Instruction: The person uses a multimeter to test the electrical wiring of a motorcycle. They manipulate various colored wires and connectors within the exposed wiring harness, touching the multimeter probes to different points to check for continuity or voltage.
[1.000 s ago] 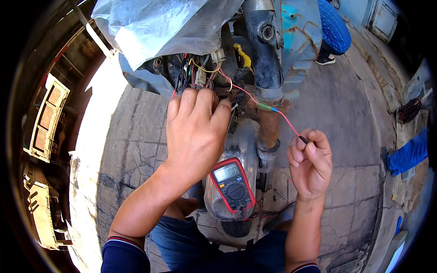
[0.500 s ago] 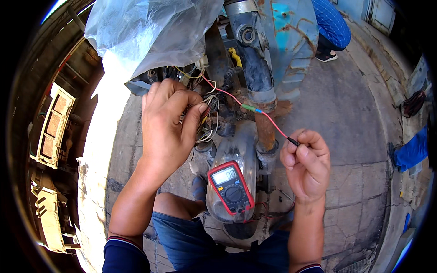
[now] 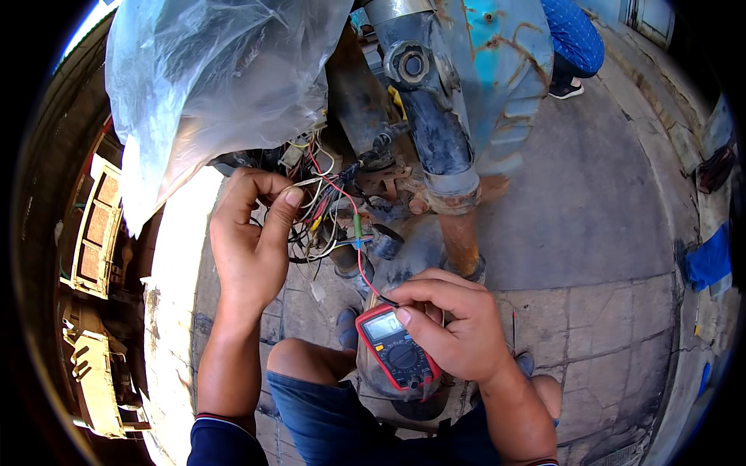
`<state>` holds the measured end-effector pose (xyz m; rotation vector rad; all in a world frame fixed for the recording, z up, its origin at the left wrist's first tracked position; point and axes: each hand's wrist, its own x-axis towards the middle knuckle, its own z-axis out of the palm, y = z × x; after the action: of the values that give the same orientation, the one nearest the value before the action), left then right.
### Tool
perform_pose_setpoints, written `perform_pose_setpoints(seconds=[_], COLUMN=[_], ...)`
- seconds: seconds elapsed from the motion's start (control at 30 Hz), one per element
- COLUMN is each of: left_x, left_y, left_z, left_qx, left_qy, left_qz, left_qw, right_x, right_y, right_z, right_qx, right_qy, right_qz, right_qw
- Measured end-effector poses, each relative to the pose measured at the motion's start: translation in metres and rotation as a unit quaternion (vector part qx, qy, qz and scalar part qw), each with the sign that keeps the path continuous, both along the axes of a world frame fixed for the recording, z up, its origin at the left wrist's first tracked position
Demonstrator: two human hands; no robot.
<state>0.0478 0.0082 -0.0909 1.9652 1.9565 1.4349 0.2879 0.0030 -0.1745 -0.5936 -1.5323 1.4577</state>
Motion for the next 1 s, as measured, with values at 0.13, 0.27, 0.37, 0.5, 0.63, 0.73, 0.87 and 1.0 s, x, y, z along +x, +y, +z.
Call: perform_pose_setpoints(seconds=[0.13, 0.27, 0.37, 0.5, 0.63, 0.73, 0.87, 1.0], left_x=[-0.002, -0.002, 0.001, 0.011, -0.001, -0.005, -0.004, -0.006], left_y=[-0.001, -0.01, -0.013, -0.017, -0.019, -0.012, -0.01, -0.01], left_z=[-0.001, -0.001, -0.001, 0.003, -0.01, -0.022, -0.01, -0.019], left_qx=[-0.006, 0.015, 0.028, 0.029, 0.064, 0.054, 0.104, 0.117], left_qy=[0.001, 0.098, 0.169, 0.187, 0.171, 0.171, 0.179, 0.177], left_qz=[0.0, -0.025, -0.036, -0.046, -0.025, -0.038, -0.062, -0.067], left_qw=[1.0, 0.995, 0.985, 0.981, 0.983, 0.983, 0.976, 0.975], right_x=[-0.005, -0.004, -0.016, -0.047, -0.071, -0.075, -0.083, -0.071], right_y=[0.009, 0.016, 0.015, 0.03, 0.052, 0.063, 0.061, 0.062], right_z=[-0.004, 0.006, 0.016, 0.053, 0.084, 0.094, 0.112, 0.085], right_qx=[0.047, 0.125, 0.129, 0.25, 0.314, 0.256, 0.294, 0.271], right_qy=[-0.028, -0.071, -0.055, -0.208, -0.395, -0.448, -0.514, -0.456], right_qz=[-0.016, -0.074, -0.194, -0.238, -0.191, -0.159, -0.159, -0.178], right_qw=[0.998, 0.987, 0.971, 0.915, 0.842, 0.842, 0.79, 0.829])
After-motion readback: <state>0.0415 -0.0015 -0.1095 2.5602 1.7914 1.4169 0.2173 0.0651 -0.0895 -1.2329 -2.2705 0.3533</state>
